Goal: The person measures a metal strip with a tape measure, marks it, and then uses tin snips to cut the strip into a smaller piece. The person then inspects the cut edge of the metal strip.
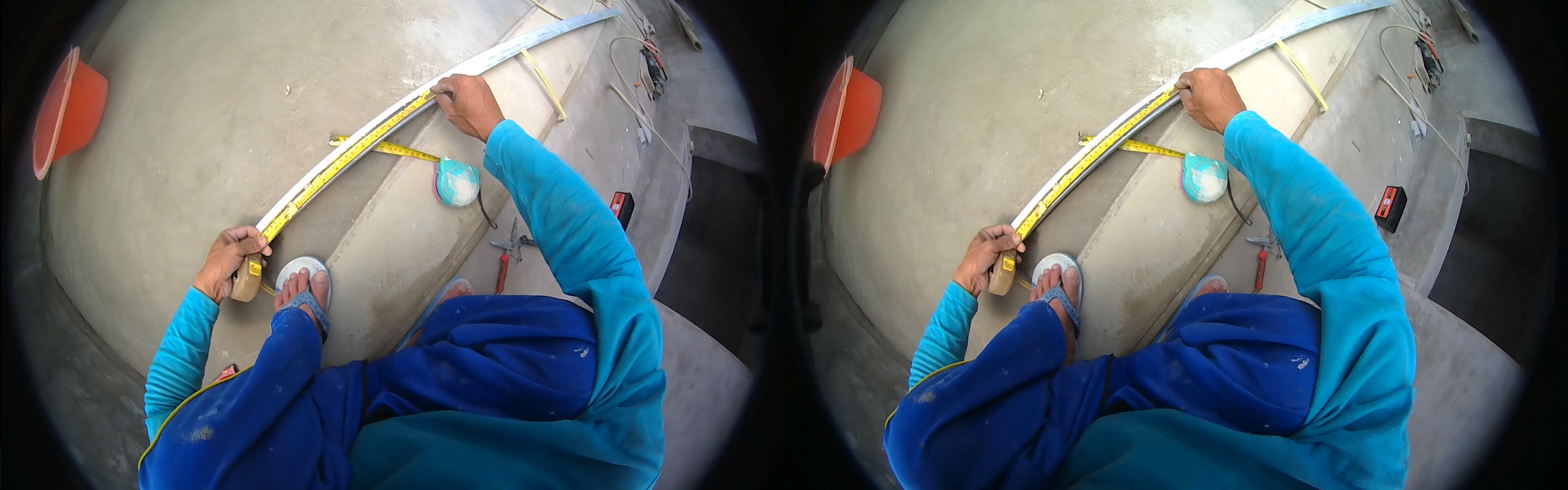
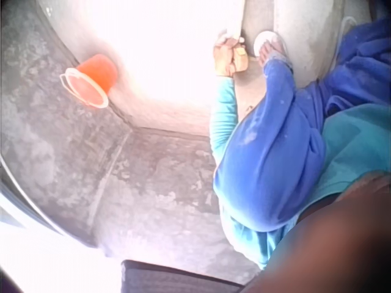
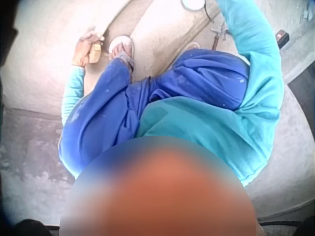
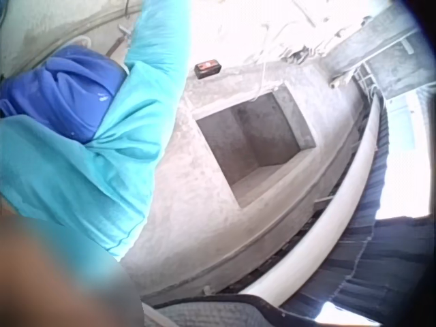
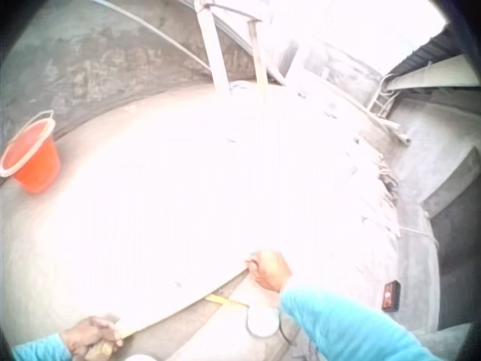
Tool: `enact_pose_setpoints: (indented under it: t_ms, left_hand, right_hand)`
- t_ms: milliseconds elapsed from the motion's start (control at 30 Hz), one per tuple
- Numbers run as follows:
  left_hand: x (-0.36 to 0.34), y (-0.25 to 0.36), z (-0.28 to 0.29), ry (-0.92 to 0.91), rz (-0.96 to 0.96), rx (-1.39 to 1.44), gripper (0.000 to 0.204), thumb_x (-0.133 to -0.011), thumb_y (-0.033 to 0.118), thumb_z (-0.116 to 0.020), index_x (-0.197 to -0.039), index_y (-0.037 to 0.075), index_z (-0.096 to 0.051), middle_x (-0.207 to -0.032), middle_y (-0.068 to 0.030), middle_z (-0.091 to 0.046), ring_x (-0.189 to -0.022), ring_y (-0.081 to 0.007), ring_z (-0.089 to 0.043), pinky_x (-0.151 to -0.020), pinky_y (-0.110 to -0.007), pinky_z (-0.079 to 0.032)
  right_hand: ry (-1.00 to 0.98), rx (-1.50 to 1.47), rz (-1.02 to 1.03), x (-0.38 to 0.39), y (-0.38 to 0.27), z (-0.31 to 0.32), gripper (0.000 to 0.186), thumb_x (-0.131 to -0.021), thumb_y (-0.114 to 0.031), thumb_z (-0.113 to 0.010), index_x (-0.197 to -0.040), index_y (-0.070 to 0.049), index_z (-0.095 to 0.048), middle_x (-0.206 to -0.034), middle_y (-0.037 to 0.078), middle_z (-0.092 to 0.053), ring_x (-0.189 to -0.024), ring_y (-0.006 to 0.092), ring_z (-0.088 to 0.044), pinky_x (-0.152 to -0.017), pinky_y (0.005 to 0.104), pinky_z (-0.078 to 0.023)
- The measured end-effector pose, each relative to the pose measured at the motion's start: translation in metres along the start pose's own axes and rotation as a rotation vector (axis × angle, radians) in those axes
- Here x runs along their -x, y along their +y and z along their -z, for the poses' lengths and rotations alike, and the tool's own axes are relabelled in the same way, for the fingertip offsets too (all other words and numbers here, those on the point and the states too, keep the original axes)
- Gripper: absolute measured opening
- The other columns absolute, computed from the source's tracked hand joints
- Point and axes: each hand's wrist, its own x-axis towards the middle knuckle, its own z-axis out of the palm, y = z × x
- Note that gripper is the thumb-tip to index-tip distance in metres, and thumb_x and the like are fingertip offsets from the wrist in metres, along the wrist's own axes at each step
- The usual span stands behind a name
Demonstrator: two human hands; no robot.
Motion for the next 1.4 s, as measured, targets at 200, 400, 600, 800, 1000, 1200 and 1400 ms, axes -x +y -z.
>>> enact_pose_setpoints:
  t_ms: [200, 400, 600, 800, 1000, 1200, 1400]
  left_hand:
    - [0.01, 0.007, -0.003, 0.0, -0.009, -0.051, 0.012, -0.095, 0.012, -0.069, -0.1, 0.003, -0.065, -0.085, -0.0109, -0.072, -0.067, -0.0163, -0.067, -0.064, -0.028, -0.057]
    - [0.062, 0.017, 0.004, -0.228, 0.002, -0.024, 0.035, -0.099, 0.033, -0.065, -0.112, 0.0, -0.062, -0.091, -0.018, -0.072, -0.07, -0.0206, -0.069, -0.065, -0.033, -0.059]
    - [0.088, 0.03, -0.009, -0.371, -0.015, -0.211, 0.076, -0.097, 0.072, -0.043, -0.118, 0.0, -0.058, -0.073, -0.0118, -0.061, -0.059, -0.0191, -0.06, -0.056, -0.031, -0.051]
    - [0.083, 0.06, -0.06, -0.38, -0.069, -0.274, 0.084, -0.095, 0.079, -0.034, -0.125, 0.003, -0.053, -0.07, -0.0097, -0.057, -0.056, -0.0162, -0.054, -0.05, -0.028, -0.044]
    - [0.041, 0.062, -0.126, -0.137, -0.115, -0.229, 0.063, -0.106, 0.06, -0.038, -0.129, 0.003, -0.053, -0.089, -0.0081, -0.063, -0.07, -0.0151, -0.06, -0.06, -0.028, -0.05]
    - [0.027, 0.057, -0.19, -0.341, -0.269, -0.298, 0.086, -0.104, 0.064, -0.035, -0.156, -0.004, -0.028, -0.14, -0.0205, -0.049, -0.129, -0.0296, -0.05, -0.109, -0.04, -0.042]
    - [0.002, 0.097, -0.209, -0.249, -0.837, -0.987, 0.078, -0.096, 0.033, -0.071, -0.157, 0.003, -0.032, -0.139, -0.0285, -0.054, -0.132, -0.0362, -0.052, -0.11, -0.048, -0.043]
  right_hand:
    - [0.107, -0.139, -0.01, -0.002, -0.009, 0.016, 0.022, -0.091, -0.009, -0.063, -0.107, -0.002, -0.075, -0.097, 0.018, -0.074, -0.087, 0.0355, -0.07, -0.084, 0.0424, -0.057]
    - [0.257, -0.112, 0.16, -0.006, -0.026, 0.049, 0.022, -0.092, -0.01, -0.06, -0.106, -0.002, -0.074, -0.095, 0.017, -0.072, -0.084, 0.0329, -0.07, -0.081, 0.0424, -0.057]
    - [0.31, -0.122, 0.076, -0.002, -0.039, 0.064, 0.023, -0.091, -0.012, -0.06, -0.105, -0.002, -0.075, -0.092, 0.017, -0.071, -0.082, 0.0323, -0.069, -0.079, 0.0423, -0.057]
    - [-0.052, -0.718, 0.313, 0.08, -0.122, 0.04, 0.022, -0.092, -0.009, -0.062, -0.108, 0.003, -0.071, -0.094, 0.018, -0.069, -0.087, 0.0342, -0.066, -0.082, 0.0432, -0.053]
    - [-0.205, -0.959, 0.166, 0.137, -0.16, 0.01, 0.048, -0.096, -0.033, -0.063, -0.127, 0.004, -0.059, -0.115, 0.023, -0.064, -0.106, 0.0388, -0.062, -0.094, 0.0466, -0.05]
    - [0.072, -1.054, -0.08, 0.183, -0.14, -0.023, 0.064, -0.088, -0.041, -0.077, -0.129, 0.002, -0.054, -0.119, 0.024, -0.062, -0.114, 0.0357, -0.062, -0.1, 0.0446, -0.049]
    - [0.077, -1.126, -0.35, 0.293, -0.031, -0.007, 0.049, -0.082, -0.021, -0.077, -0.125, -0.003, -0.061, -0.102, 0.015, -0.071, -0.096, 0.023, -0.069, -0.085, 0.0368, -0.056]
